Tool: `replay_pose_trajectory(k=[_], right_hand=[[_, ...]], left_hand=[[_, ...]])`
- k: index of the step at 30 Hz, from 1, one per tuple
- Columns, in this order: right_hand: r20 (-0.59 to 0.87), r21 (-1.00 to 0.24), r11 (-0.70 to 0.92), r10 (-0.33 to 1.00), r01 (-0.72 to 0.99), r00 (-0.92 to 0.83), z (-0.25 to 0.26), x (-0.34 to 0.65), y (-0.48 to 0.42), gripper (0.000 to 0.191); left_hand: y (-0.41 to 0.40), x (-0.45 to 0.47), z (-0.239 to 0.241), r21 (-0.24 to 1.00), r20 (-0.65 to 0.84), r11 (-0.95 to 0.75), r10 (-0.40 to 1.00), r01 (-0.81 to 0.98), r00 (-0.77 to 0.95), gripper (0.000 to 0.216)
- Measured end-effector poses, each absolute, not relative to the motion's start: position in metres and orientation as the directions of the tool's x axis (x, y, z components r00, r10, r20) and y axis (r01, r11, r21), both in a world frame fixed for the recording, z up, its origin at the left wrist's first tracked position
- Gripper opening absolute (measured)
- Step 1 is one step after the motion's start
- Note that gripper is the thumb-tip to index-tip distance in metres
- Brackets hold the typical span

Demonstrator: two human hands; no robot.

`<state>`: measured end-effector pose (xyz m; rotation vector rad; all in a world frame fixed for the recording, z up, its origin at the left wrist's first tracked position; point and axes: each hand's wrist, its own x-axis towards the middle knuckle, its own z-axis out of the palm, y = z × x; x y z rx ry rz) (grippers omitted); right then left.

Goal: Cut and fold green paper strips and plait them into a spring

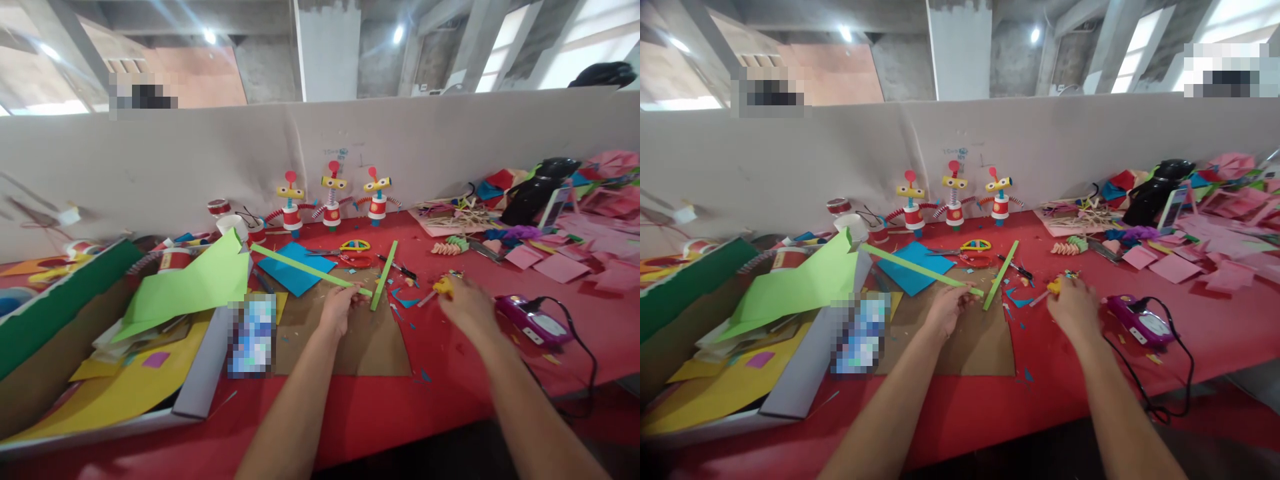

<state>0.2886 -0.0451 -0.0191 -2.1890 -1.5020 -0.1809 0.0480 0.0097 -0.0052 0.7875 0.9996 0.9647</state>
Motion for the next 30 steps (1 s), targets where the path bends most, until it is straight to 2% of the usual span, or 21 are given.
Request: replay_pose_trajectory(k=[1,3,7,11,12,14,16,17,18,19,23,30], right_hand=[[0.32,-0.192,-0.42,0.827,0.887,0.462,-0.021,0.303,-0.047,0.038],[0.175,-0.048,-0.487,0.855,0.872,0.488,-0.026,0.322,-0.049,0.04],[0.076,0.017,-0.4,0.914,0.916,0.398,-0.027,0.327,-0.047,0.038],[0.095,0.003,-0.421,0.903,0.907,0.418,-0.005,0.317,-0.052,0.039],[0.12,-0.021,-0.433,0.894,0.901,0.432,0.002,0.315,-0.055,0.039],[0.161,-0.189,-0.484,0.843,0.855,0.513,0.015,0.306,-0.064,0.036],[0.044,-0.479,-0.431,0.858,0.765,0.511,0.025,0.29,-0.074,0.026],[-0.029,-0.653,-0.35,0.897,0.671,0.441,0.028,0.279,-0.078,0.023],[-0.107,-0.768,-0.3,0.931,0.566,0.348,0.03,0.267,-0.082,0.02],[-0.179,-0.814,-0.292,0.949,0.503,0.26,0.031,0.255,-0.086,0.02],[-0.191,-0.831,-0.179,0.981,0.527,0.032,0.025,0.218,-0.088,0.038],[-0.146,-0.714,-0.087,0.989,0.695,-0.026,0.011,0.212,-0.074,0.05]], left_hand=[[0.01,0.048,-0.005,0.888,-0.328,0.38,0.918,-0.258,0.223,0.011],[0.011,0.046,-0.005,0.901,-0.336,0.381,0.916,-0.207,0.22,0.012],[0.015,0.038,-0.006,0.926,-0.337,0.364,0.916,-0.098,0.216,0.013],[0.021,0.028,-0.007,0.937,-0.347,0.348,0.915,0.034,0.207,0.003],[0.022,0.027,-0.008,0.935,-0.355,0.349,0.912,0.068,0.204,0.003],[0.024,0.024,-0.009,0.928,-0.369,0.348,0.908,0.132,0.198,0.003],[0.024,0.023,-0.01,0.923,-0.372,0.34,0.909,0.183,0.187,0.002],[0.024,0.023,-0.011,0.921,-0.37,0.333,0.911,0.204,0.181,0.002],[0.024,0.024,-0.011,0.919,-0.365,0.325,0.914,0.223,0.175,0.002],[0.024,0.024,-0.011,0.918,-0.36,0.316,0.918,0.241,0.168,0.003],[0.022,0.025,-0.01,0.915,-0.334,0.281,0.931,0.289,0.151,0.004],[0.021,0.025,-0.007,0.91,-0.327,0.269,0.933,0.315,0.147,0.007]])
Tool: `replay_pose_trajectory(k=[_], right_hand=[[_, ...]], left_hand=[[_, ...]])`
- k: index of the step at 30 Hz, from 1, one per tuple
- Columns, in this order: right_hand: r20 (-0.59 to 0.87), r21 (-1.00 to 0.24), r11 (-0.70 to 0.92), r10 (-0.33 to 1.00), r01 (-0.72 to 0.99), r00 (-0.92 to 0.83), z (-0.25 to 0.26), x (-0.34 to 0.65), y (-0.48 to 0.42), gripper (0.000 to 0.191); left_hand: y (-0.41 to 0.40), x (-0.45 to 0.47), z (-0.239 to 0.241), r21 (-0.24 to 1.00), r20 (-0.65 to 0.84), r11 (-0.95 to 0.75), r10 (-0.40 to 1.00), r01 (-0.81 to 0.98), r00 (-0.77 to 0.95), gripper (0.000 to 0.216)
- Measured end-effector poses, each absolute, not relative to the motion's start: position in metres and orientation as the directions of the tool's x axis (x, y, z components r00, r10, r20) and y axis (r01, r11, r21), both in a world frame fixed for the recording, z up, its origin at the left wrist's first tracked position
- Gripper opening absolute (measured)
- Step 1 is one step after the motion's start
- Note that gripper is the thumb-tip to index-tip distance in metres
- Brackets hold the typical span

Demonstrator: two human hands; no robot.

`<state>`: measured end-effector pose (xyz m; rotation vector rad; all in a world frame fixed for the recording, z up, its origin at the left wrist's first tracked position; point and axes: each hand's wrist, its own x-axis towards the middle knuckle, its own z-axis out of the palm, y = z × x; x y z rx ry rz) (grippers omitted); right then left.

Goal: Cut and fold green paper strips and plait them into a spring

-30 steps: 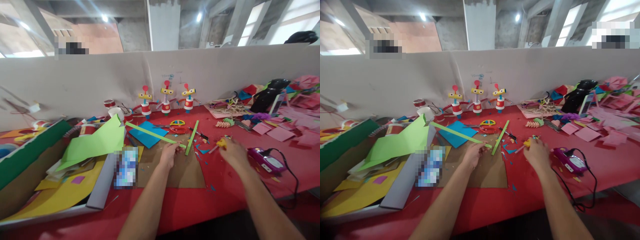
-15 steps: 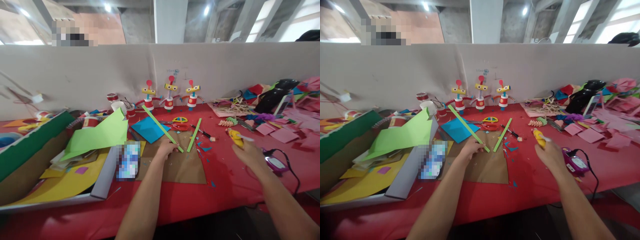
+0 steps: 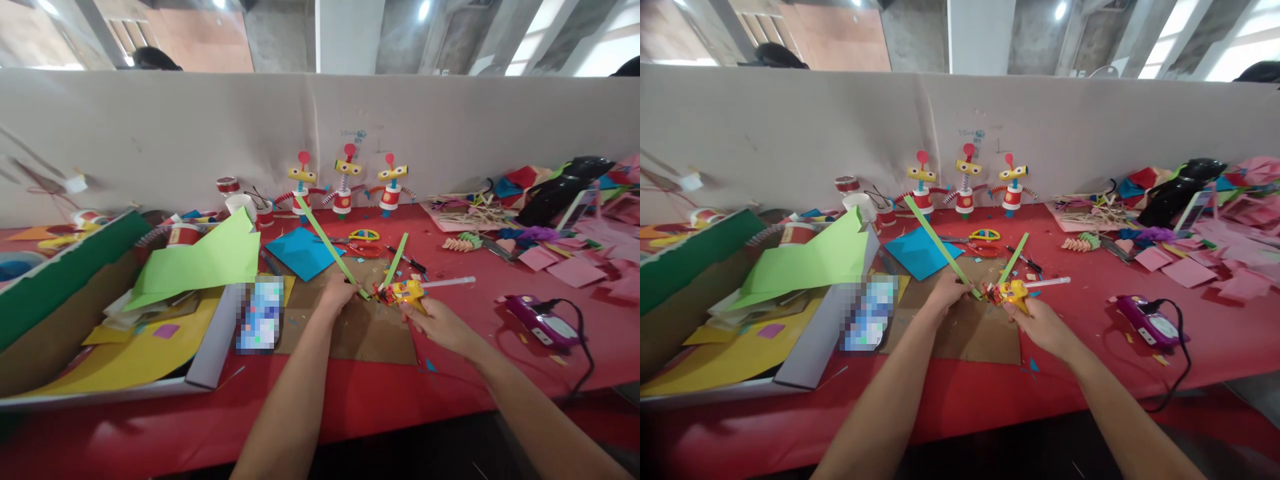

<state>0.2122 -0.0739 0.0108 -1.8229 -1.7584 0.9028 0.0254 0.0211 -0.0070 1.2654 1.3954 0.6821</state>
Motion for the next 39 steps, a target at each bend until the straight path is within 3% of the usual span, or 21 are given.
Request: replay_pose_trajectory(k=[24,39], right_hand=[[-0.136,-0.614,-0.077,0.991,0.786,-0.01,0.0133,0.2106,-0.0704,0.041],[-0.135,-0.597,-0.01,0.987,0.802,-0.089,0.0183,0.2131,-0.0714,0.04]], left_hand=[[0.0233,0.0264,-0.0116,0.912,-0.318,0.254,0.933,0.321,0.166,0.005],[0.0203,0.0266,-0.0058,0.903,-0.339,0.279,0.93,0.327,0.144,0.006]])
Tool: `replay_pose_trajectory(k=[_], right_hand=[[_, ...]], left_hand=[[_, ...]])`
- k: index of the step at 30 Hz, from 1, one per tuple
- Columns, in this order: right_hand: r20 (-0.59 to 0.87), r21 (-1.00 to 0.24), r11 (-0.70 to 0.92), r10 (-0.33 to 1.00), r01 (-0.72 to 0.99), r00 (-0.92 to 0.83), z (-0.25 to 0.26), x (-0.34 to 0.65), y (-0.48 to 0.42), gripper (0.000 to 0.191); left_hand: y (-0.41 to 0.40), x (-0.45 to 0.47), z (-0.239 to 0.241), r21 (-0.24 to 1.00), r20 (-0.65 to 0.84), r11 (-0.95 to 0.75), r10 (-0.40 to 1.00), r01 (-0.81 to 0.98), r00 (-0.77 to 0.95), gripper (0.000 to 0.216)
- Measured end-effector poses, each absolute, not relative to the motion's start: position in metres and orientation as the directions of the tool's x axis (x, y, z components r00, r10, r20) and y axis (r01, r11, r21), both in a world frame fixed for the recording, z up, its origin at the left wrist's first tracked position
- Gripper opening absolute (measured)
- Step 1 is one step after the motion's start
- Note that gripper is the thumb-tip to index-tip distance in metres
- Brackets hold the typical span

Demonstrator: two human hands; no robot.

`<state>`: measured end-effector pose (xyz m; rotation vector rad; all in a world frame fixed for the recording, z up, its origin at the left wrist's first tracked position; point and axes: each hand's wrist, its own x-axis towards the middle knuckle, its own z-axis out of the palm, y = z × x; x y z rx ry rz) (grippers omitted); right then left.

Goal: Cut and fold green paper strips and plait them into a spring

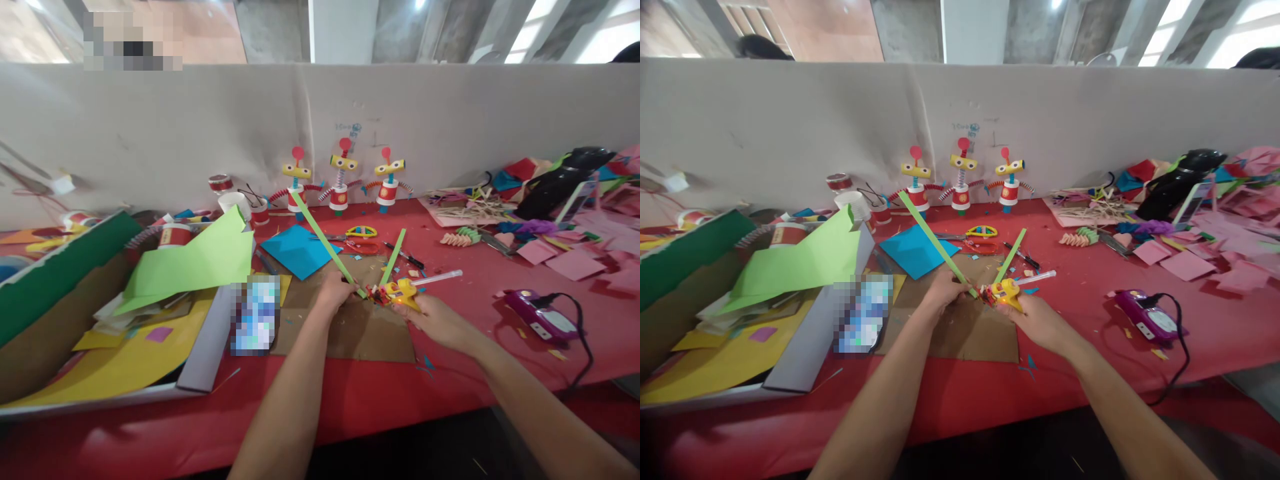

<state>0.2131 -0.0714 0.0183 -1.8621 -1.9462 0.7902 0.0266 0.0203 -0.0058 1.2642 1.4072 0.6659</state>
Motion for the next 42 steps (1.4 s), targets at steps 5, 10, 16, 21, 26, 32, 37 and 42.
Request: replay_pose_trajectory(k=[5,10,16,21,26,32,37,42], right_hand=[[-0.087,-0.486,-0.051,0.996,0.873,0.01,0.031,0.239,-0.073,0.038],[0.126,0.004,-0.167,0.978,0.986,0.165,0.02,0.277,-0.062,0.032],[0.142,0.217,-0.152,0.982,0.964,0.123,-0.001,0.3,-0.052,0.029],[0.265,0.092,-0.082,0.963,0.992,0.055,0.0,0.251,-0.049,0.045],[0.13,-0.085,-0.16,0.977,0.984,0.17,-0.002,0.188,-0.026,0.048],[-0.002,-0.251,-0.26,0.964,0.932,0.268,-0.004,0.196,-0.011,0.026],[0.081,-0.842,-0.13,0.929,0.523,0.361,0.005,0.206,-0.015,0.024],[0.019,-1.0,0.023,0.988,-0.02,0.155,0.017,0.189,-0.003,0.027]], left_hand=[[0.023,0.025,-0.011,0.911,-0.342,0.284,0.926,0.297,0.162,0.003],[0.024,0.026,-0.01,0.957,-0.256,0.227,0.955,0.183,0.152,0.003],[0.023,0.028,-0.007,0.985,-0.158,0.151,0.984,0.078,0.08,0.005],[0.021,0.032,-0.004,0.986,-0.156,0.161,0.984,-0.048,0.08,0.002],[0.02,0.034,-0.003,0.989,-0.113,0.119,0.991,-0.09,0.07,0.001],[0.019,0.034,-0.002,0.976,-0.169,0.177,0.983,-0.128,0.068,0.006],[0.017,0.033,0.0,0.947,-0.179,0.198,0.979,-0.254,0.097,0.014],[0.016,0.034,0.002,0.934,-0.171,0.2,0.978,-0.295,0.121,0.019]])
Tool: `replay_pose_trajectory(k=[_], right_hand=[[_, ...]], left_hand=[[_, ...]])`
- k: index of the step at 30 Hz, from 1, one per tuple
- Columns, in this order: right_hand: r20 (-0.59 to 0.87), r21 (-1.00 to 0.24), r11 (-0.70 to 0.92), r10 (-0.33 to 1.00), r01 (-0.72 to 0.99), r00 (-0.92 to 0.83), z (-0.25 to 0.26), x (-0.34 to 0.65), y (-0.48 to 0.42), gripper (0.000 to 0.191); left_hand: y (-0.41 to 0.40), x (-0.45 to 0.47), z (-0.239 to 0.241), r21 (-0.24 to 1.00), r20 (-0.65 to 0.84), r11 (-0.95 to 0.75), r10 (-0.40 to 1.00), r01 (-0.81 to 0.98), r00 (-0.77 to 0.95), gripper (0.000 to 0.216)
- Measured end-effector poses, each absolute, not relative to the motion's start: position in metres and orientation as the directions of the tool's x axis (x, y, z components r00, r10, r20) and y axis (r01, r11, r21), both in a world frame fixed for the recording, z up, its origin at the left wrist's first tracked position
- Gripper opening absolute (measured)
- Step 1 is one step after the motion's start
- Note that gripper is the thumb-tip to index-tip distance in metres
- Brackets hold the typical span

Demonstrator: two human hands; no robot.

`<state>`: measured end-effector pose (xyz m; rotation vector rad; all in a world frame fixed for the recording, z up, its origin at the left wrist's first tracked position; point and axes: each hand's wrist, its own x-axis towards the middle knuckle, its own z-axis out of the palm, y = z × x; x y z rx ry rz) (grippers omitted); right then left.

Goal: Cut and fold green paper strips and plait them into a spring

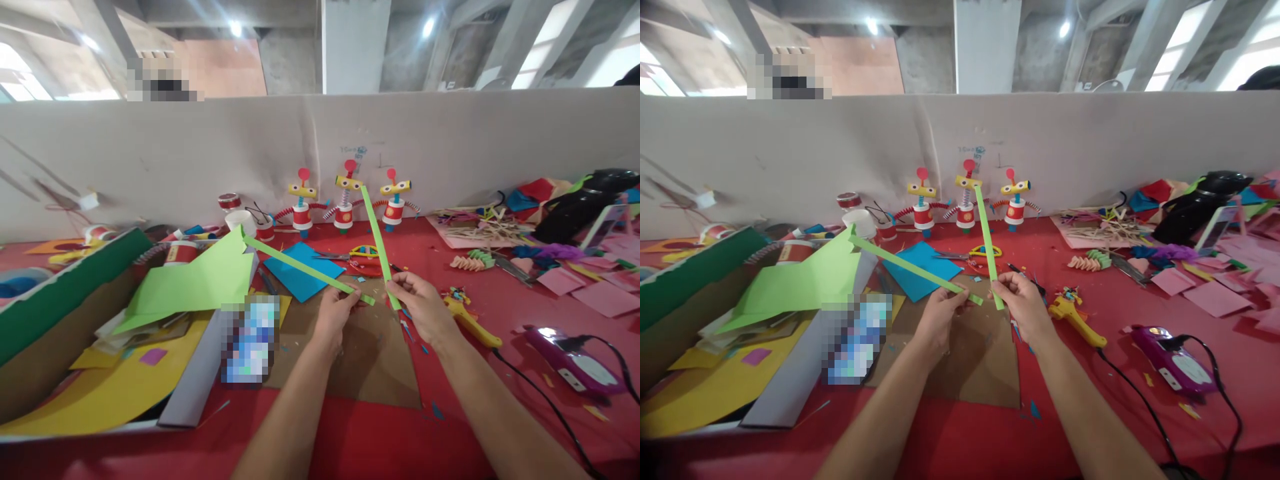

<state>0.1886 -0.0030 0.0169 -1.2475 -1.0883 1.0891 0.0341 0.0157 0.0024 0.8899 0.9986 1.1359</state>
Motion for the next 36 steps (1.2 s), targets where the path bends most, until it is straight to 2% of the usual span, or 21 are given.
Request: replay_pose_trajectory(k=[2,5,8,12,19,29,36], right_hand=[[0.018,-0.994,0.033,0.989,-0.102,0.145,0.015,0.185,0.003,0.027],[0.013,-0.979,0.059,0.972,-0.193,0.233,0.007,0.186,0.007,0.026],[-0.013,-0.974,0.045,0.967,-0.224,0.253,0.003,0.191,0.005,0.027],[-0.049,-0.969,0.001,0.98,-0.245,0.195,0.004,0.191,0.0,0.028],[-0.048,-0.971,-0.005,0.983,-0.239,0.175,0.002,0.184,0.001,0.022],[-0.017,-0.985,0.017,0.981,-0.174,0.191,-0.002,0.187,0.002,0.024],[0.017,-0.991,0.045,0.977,-0.126,0.214,0.001,0.185,0.001,0.023]], left_hand=[[0.015,0.035,0.003,0.93,-0.174,0.205,0.977,-0.304,0.125,0.02],[0.013,0.036,0.005,0.922,-0.182,0.207,0.977,-0.326,0.107,0.022],[0.011,0.039,0.006,0.914,-0.205,0.226,0.974,-0.338,0.095,0.024],[0.007,0.043,0.007,0.909,-0.223,0.247,0.969,-0.337,0.109,0.025],[0.004,0.047,0.007,0.894,-0.245,0.284,0.957,-0.347,0.152,0.025],[0.002,0.047,0.015,0.869,-0.279,0.335,0.94,-0.364,0.197,0.026],[0.003,0.048,0.012,0.865,-0.286,0.333,0.942,-0.375,0.176,0.028]])
